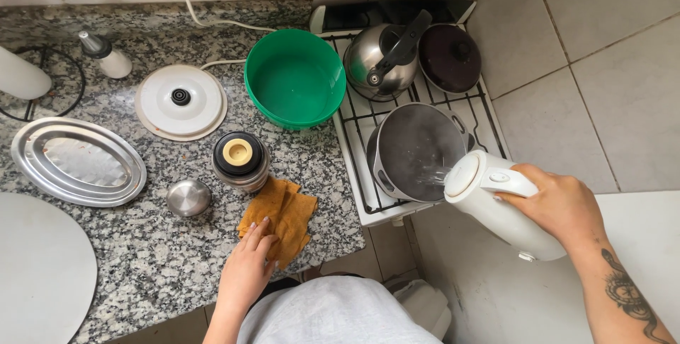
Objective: The person rinses a pot in the sink, then moves to the stove to pour hot water from an electric kettle into the pot. They open a package of grains and pour the contents into the pot, cover it with a lid, and later stir the mixture with a spoon.
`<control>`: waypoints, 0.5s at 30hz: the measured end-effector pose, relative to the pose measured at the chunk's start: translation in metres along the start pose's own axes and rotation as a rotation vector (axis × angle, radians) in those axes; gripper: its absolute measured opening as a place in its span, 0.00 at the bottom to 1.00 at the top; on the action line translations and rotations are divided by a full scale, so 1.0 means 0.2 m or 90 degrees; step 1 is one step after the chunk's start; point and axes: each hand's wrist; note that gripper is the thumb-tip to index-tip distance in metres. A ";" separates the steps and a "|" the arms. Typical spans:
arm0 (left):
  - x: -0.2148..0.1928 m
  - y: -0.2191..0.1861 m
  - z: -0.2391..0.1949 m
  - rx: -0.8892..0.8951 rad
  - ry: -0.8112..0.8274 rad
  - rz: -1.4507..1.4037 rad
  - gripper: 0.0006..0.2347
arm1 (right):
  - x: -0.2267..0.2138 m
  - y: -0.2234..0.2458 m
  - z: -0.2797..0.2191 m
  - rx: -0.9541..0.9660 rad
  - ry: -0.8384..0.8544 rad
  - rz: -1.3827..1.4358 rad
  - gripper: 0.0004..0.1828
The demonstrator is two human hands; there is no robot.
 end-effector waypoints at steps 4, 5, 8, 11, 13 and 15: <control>0.00 0.00 0.00 0.005 0.000 0.011 0.19 | 0.03 -0.03 0.03 0.011 0.011 0.001 0.25; 0.00 -0.01 0.00 -0.003 0.006 0.009 0.19 | 0.06 -0.06 0.06 -0.006 -0.019 -0.004 0.26; 0.01 0.00 0.01 -0.009 0.015 0.014 0.19 | 0.06 -0.08 0.06 0.002 -0.047 0.037 0.28; 0.02 0.00 0.01 -0.006 0.010 0.025 0.19 | -0.03 -0.07 -0.02 0.066 -0.017 0.151 0.25; 0.00 -0.01 0.02 -0.002 0.004 0.032 0.19 | -0.03 -0.10 -0.03 0.106 0.012 0.222 0.23; -0.02 -0.04 0.03 -0.025 0.016 0.028 0.18 | 0.04 -0.17 0.00 0.100 -0.009 0.355 0.24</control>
Point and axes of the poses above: each hand's wrist, its own z-axis towards the middle knuckle, its own x-axis out of the palm, y = z × x, and after that the axes turned 15 degrees about x, right-handed
